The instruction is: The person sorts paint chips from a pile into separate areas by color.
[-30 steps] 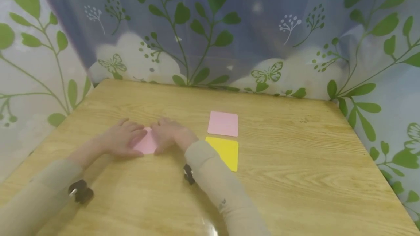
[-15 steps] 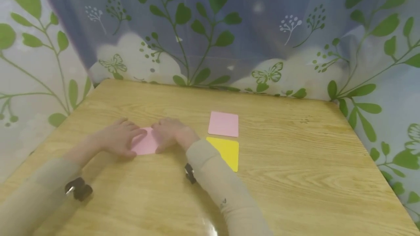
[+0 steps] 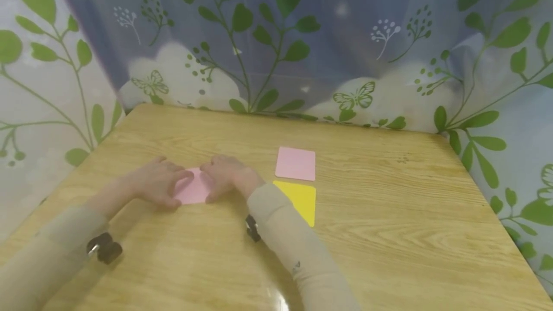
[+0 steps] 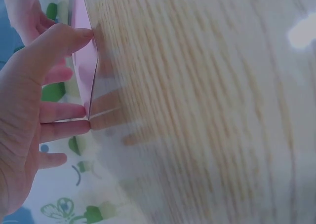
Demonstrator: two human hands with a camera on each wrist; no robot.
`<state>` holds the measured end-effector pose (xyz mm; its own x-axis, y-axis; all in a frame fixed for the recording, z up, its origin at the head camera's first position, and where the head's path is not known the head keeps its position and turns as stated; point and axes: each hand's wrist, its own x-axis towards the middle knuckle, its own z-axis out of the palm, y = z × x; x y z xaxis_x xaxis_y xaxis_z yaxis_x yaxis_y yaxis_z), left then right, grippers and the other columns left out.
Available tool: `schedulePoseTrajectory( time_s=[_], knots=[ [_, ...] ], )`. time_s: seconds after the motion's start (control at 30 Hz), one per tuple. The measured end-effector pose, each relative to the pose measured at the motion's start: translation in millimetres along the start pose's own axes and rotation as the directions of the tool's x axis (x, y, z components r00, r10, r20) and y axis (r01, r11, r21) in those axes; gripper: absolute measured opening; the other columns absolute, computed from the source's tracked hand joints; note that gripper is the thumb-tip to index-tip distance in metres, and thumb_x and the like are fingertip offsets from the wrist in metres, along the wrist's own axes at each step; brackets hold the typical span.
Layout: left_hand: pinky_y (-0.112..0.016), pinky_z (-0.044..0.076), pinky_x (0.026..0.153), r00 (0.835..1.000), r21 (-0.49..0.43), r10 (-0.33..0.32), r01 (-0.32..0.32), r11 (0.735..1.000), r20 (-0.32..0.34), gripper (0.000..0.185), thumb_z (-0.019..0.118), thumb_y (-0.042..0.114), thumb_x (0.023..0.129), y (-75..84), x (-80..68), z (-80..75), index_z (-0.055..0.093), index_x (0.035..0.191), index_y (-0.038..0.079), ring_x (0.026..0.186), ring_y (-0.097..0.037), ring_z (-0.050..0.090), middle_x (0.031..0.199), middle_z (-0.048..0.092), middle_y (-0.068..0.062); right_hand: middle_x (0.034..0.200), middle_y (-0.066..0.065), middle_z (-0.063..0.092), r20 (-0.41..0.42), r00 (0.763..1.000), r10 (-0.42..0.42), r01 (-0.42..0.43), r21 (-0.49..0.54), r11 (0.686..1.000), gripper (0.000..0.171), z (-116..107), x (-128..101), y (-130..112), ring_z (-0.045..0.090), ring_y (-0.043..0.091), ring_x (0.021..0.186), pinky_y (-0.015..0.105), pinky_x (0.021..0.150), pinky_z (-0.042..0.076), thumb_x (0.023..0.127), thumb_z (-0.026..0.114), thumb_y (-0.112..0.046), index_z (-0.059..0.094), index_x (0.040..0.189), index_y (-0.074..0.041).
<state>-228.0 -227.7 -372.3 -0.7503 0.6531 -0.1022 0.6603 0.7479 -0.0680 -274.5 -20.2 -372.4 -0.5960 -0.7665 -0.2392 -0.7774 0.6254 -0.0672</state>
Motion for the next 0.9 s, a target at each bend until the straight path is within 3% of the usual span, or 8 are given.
schedulePoseTrajectory(
  time_s=[0.27,0.47,0.63,0.73,0.9],
  knots=[
    [-0.067,0.031,0.091,1.000,0.021,0.015,-0.014,1.000,-0.016,0.059,0.065,0.046,0.072,0.2,1.5,-2.0,0.057,0.117,0.009,0.100,-0.035,0.057,0.107,0.063,-0.013,0.127,0.006,0.045,-0.006,1.000,0.004,-0.004,-0.025,1.000,0.088,0.1,1.8,1.5,0.043,0.018,0.112,0.034,0.099,0.035,0.070,0.070,-0.058,0.038,0.141,-0.016],
    [-0.066,0.032,0.091,0.989,0.067,0.113,-0.107,0.992,-0.091,0.041,0.065,0.039,0.073,-0.8,3.4,1.4,0.061,0.103,0.011,0.084,-0.027,0.063,0.086,0.067,-0.005,0.128,0.008,0.045,0.004,0.999,0.044,-0.044,0.012,0.999,0.089,-1.9,1.5,1.6,0.043,0.019,0.111,0.034,0.098,0.036,0.069,0.072,-0.056,0.037,0.141,-0.016],
    [-0.065,0.034,0.090,0.962,0.133,0.213,-0.192,0.972,-0.170,0.028,0.066,0.032,0.074,-1.4,3.5,5.3,0.062,0.093,0.012,0.073,-0.023,0.064,0.077,0.065,-0.001,0.126,0.008,0.045,0.014,0.998,0.062,-0.062,0.023,0.998,0.089,-2.8,1.7,0.2,0.043,0.019,0.109,0.033,0.097,0.037,0.069,0.072,-0.055,0.037,0.141,-0.016],
    [-0.064,0.034,0.091,0.956,0.144,0.226,-0.201,0.969,-0.188,0.029,0.066,0.031,0.075,-2.4,2.8,7.2,0.062,0.095,0.010,0.080,-0.025,0.064,0.082,0.065,-0.003,0.121,0.007,0.047,0.003,0.999,0.048,-0.048,0.018,0.999,0.085,-2.8,2.5,-1.8,0.044,0.018,0.105,0.031,0.093,0.038,0.070,0.072,-0.053,0.039,0.139,-0.015],
    [-0.060,0.034,0.094,0.982,0.121,0.128,-0.112,0.986,-0.137,0.052,0.064,0.045,0.079,-7.9,0.0,11.2,0.060,0.114,0.006,0.105,-0.032,0.055,0.111,0.062,-0.013,0.119,0.006,0.047,-0.004,0.999,0.037,-0.037,0.005,0.999,0.082,-2.4,2.4,-6.1,0.045,0.017,0.104,0.031,0.092,0.039,0.071,0.071,-0.050,0.040,0.138,-0.014]
  ],
)
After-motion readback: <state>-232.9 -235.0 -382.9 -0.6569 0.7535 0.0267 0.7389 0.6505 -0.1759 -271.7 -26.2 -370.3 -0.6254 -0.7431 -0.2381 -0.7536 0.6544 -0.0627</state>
